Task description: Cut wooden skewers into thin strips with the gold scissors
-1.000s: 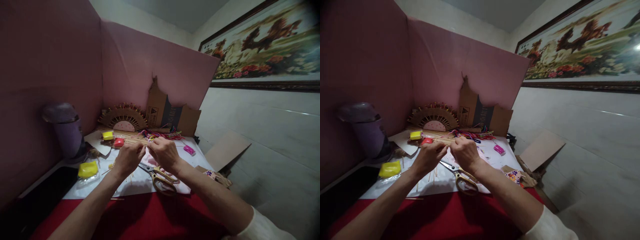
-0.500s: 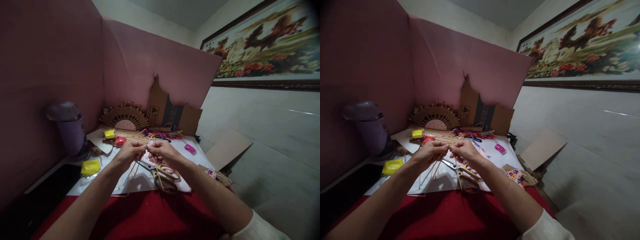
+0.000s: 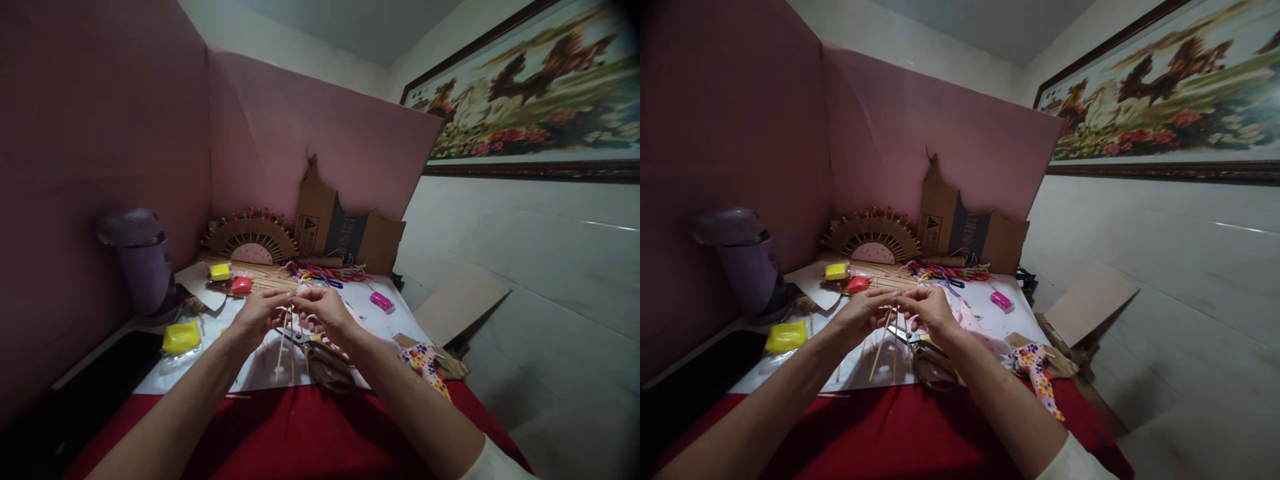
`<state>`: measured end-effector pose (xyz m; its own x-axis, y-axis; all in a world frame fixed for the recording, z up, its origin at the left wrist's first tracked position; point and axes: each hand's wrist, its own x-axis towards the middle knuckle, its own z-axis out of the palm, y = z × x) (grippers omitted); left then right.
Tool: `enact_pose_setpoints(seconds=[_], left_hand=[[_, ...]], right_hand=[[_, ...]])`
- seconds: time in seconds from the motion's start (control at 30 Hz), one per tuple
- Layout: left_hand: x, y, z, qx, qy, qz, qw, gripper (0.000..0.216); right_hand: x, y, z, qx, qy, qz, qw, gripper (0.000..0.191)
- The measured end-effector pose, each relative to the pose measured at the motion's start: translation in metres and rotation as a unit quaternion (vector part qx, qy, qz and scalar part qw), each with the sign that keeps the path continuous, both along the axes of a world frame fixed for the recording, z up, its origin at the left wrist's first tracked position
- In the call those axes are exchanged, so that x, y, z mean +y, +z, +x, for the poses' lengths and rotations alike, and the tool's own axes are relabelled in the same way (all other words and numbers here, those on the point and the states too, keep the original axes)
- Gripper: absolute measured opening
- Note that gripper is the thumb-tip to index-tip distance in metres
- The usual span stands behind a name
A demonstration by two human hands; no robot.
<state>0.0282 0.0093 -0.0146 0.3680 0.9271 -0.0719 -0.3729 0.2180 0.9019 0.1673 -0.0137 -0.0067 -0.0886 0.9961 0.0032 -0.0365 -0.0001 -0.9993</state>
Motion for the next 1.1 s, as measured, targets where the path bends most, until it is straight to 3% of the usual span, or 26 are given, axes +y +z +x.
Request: enact_pose_setpoints(seconds=[0.17, 0.37, 0.47, 0.6, 0.73, 0.8, 0.87, 0.93, 0.97, 1.03, 1.1], left_hand=[[0.007, -0.01, 0.0, -0.007, -0.032, 0.008, 0.999, 0.014], [0.01, -0.015, 0.002, 0.034, -0.025, 0.012, 0.999, 0.028], [0.014, -0.012, -0.002, 0.058, 0.054, 0.055, 0.995, 0.031], [0.029, -0.013, -0.015, 0.115, 0.202, 0.134, 0.963, 0.028], [0.037, -0.015, -0.022, 0.247, 0.314, 0.195, 0.896, 0.023], [0.032, -0.014, -0.016, 0.29, 0.334, 0.24, 0.865, 0.021], [0.022, -0.012, -0.006, 0.296, 0.242, 0.241, 0.892, 0.015], [0.009, -0.01, 0.005, 0.282, 0.053, 0.185, 0.94, 0.025], [0.003, -0.01, 0.01, 0.271, -0.031, 0.157, 0.949, 0.031], [-0.006, -0.01, 0.015, 0.258, -0.142, 0.119, 0.948, 0.036], [-0.01, -0.011, 0.017, 0.251, -0.188, 0.101, 0.944, 0.035]], right_hand=[[0.006, -0.006, 0.003, 0.012, 0.012, -0.01, 1.0, 0.039], [0.013, -0.019, 0.008, 0.054, 0.081, -0.02, 0.995, 0.038], [0.017, -0.024, 0.015, 0.081, 0.095, -0.018, 0.992, 0.037], [0.018, -0.031, 0.025, 0.102, 0.07, -0.019, 0.992, 0.037], [0.018, -0.037, 0.031, 0.108, 0.066, -0.007, 0.992, 0.036], [0.019, -0.041, 0.032, 0.107, 0.057, 0.004, 0.993, 0.035], [0.019, -0.043, 0.033, 0.105, 0.041, 0.014, 0.994, 0.033], [0.019, -0.044, 0.034, 0.105, 0.022, 0.024, 0.994, 0.033], [0.018, -0.044, 0.035, 0.107, 0.01, 0.031, 0.994, 0.032], [0.018, -0.043, 0.036, 0.112, -0.012, 0.044, 0.993, 0.032], [0.018, -0.041, 0.037, 0.117, -0.027, 0.051, 0.991, 0.032]])
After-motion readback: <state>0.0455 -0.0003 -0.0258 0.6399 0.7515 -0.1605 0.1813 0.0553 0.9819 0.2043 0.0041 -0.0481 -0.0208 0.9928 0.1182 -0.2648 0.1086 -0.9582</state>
